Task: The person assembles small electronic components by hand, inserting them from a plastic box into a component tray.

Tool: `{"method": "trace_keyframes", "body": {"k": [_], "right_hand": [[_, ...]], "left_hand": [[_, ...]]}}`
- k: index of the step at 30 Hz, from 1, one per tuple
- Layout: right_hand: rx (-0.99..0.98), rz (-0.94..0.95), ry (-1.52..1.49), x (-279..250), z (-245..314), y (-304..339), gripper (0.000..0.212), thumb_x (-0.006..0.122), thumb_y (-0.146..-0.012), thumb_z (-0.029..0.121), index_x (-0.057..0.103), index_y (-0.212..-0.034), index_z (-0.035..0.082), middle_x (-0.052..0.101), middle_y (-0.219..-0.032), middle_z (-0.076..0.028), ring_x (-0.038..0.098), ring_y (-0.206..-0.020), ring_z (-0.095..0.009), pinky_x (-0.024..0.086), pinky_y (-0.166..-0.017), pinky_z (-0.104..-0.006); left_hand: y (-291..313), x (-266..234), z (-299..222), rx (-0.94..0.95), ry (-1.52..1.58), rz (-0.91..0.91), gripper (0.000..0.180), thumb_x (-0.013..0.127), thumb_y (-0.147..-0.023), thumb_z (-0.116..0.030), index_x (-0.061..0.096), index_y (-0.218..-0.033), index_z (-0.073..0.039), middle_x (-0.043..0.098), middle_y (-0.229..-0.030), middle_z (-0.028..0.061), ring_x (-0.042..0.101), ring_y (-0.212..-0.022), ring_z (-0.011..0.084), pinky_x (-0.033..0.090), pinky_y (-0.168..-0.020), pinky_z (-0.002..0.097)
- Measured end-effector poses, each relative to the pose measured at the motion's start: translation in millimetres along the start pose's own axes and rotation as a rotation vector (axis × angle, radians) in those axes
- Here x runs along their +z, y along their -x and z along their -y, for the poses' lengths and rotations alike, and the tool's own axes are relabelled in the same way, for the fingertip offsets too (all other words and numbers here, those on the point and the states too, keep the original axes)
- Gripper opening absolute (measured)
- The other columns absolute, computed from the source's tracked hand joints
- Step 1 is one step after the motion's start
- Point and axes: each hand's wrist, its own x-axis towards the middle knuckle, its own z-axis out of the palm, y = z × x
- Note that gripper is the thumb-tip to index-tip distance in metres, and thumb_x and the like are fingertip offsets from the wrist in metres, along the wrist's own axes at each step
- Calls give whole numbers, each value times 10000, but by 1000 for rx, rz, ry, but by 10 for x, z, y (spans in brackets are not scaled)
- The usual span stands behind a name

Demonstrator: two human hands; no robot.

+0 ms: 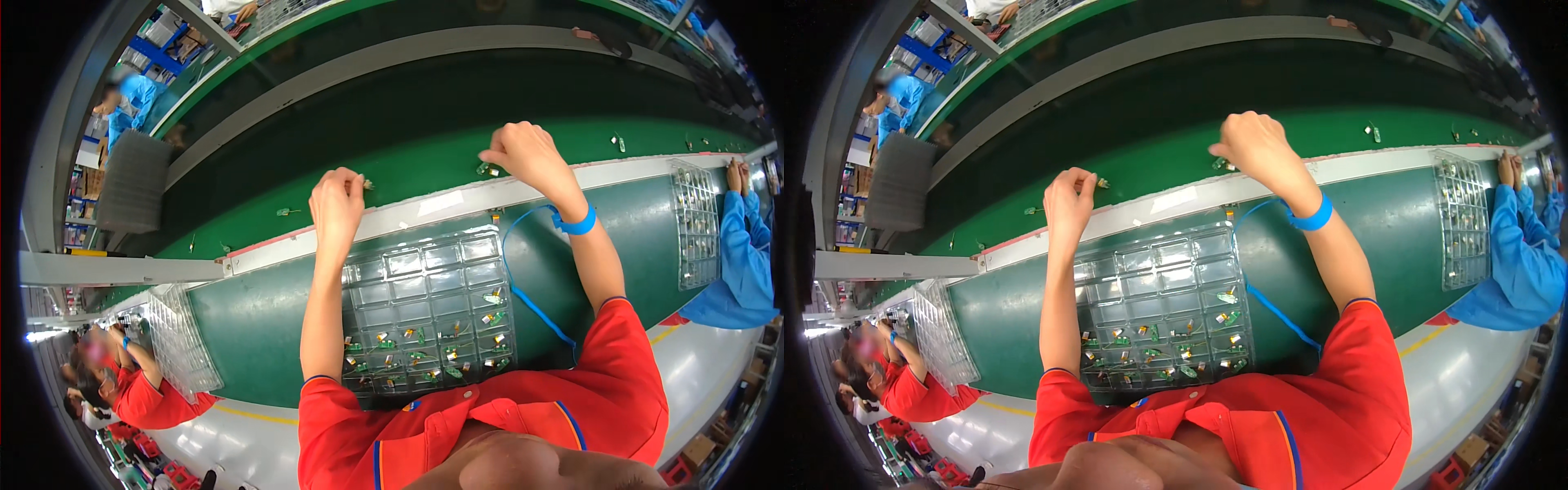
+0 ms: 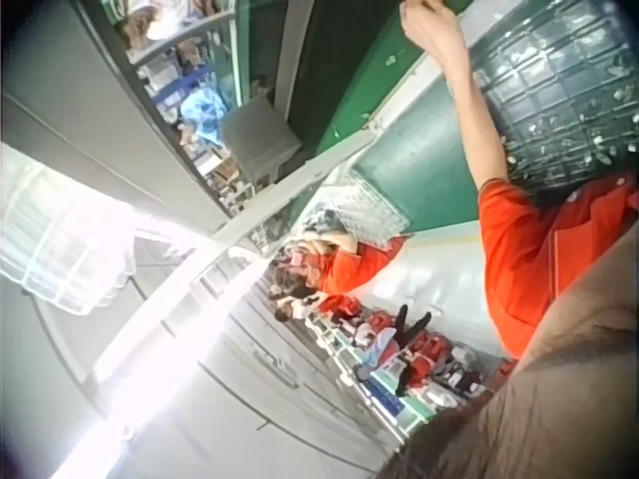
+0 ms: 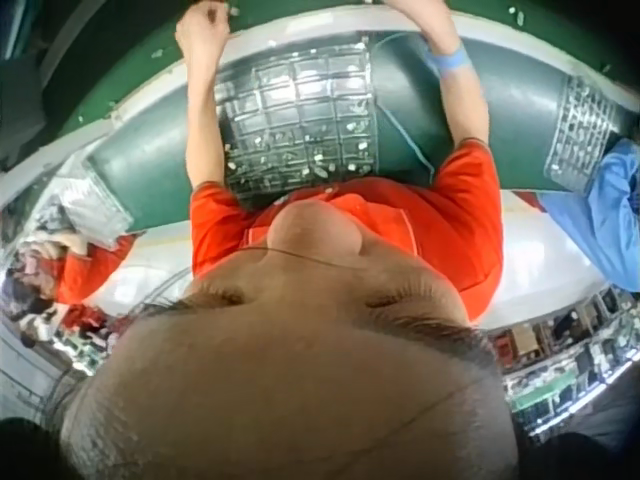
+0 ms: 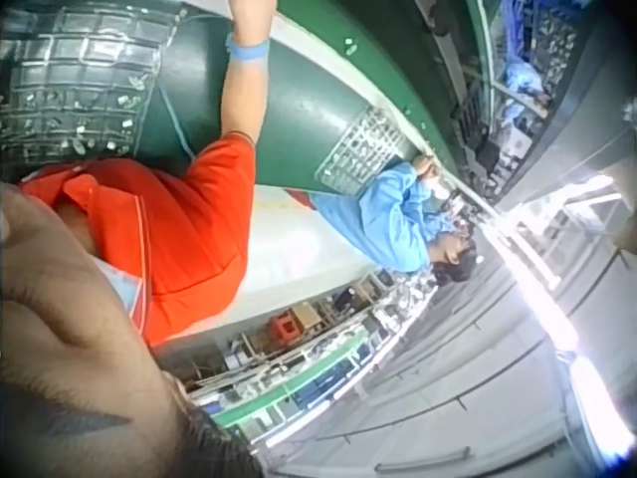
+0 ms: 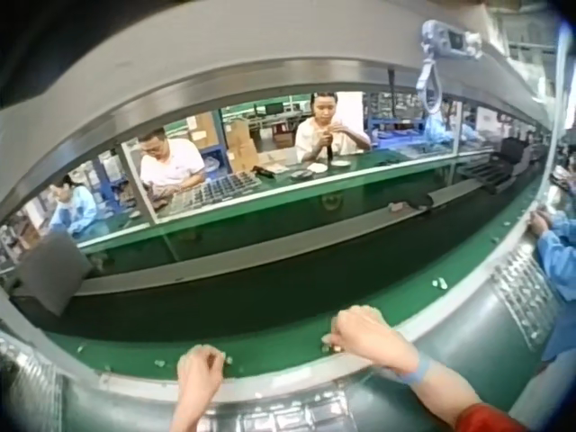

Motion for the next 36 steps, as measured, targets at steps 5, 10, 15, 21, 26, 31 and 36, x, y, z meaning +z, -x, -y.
{"method": "trace_keyframes", "body": {"k": [5, 10, 15, 21, 26, 31, 36], "right_hand": [[12, 116, 333, 236, -189, 37, 206, 750, -680, 146, 644, -595, -9, 614, -632, -209, 629, -643, -393, 513, -606, -406], [-77, 83, 247, 436, -202, -24, 86, 671, -686, 68, 635, -668, -8, 624, -660, -198, 628, -681, -382, 499, -632, -437], [-230, 56, 74, 489, 205, 65, 45, 628, -729, 21, 631, -759, -13, 632, -679, -196, 640, -668, -359, 512, -605, -402], [-171, 131, -394, 423, 552, 122, 122, 659, -829, 40, 645, -933, -21, 678, -766, -125, 694, -743, -199, 541, -673, -291], [-165, 34, -541, 469, 603, 171, 105, 631, -863, 12, 643, -962, -19, 682, -874, -121, 686, -765, -182, 546, -672, -292], [-537, -76, -230, 414, 718, 159, 118, 642, -833, -32, 630, -948, -15, 648, -901, -110, 632, -810, -234, 512, -732, -315], [-684, -123, -84, 416, 776, 139, 143, 663, -790, -53, 622, -924, -24, 648, -910, -128, 623, -819, -279, 503, -710, -349]], "left_hand": [[-1, 25, -79, 244, -236, -357, 77, 669, -800, -60, 665, -863, -16, 629, -898, 140, 583, -844, 327, 468, -746, 434], [77, 208, -217, 217, 103, -83, 163, 696, -820, -148, 696, -927, -24, 670, -887, 122, 645, -745, 230, 513, -645, 324], [183, 464, -405, 155, 390, 131, 272, 696, -819, -132, 671, -1040, 25, 665, -945, 153, 673, -817, 218, 538, -672, 296], [196, 323, -397, -104, 722, 238, 176, 687, -859, -127, 715, -958, 15, 689, -838, 82, 656, -659, 124, 529, -593, 251], [175, 274, -369, -165, 865, 183, 155, 703, -838, -122, 723, -921, 7, 661, -753, 86, 618, -570, 114, 495, -475, 241], [133, 342, -265, -273, 1119, 237, 119, 689, -849, -82, 710, -869, 34, 653, -670, 96, 609, -533, 117, 495, -466, 238], [115, 294, -251, -318, 1191, 316, 123, 656, -872, -58, 697, -887, 58, 660, -695, 110, 607, -526, 126, 500, -479, 237]]}}
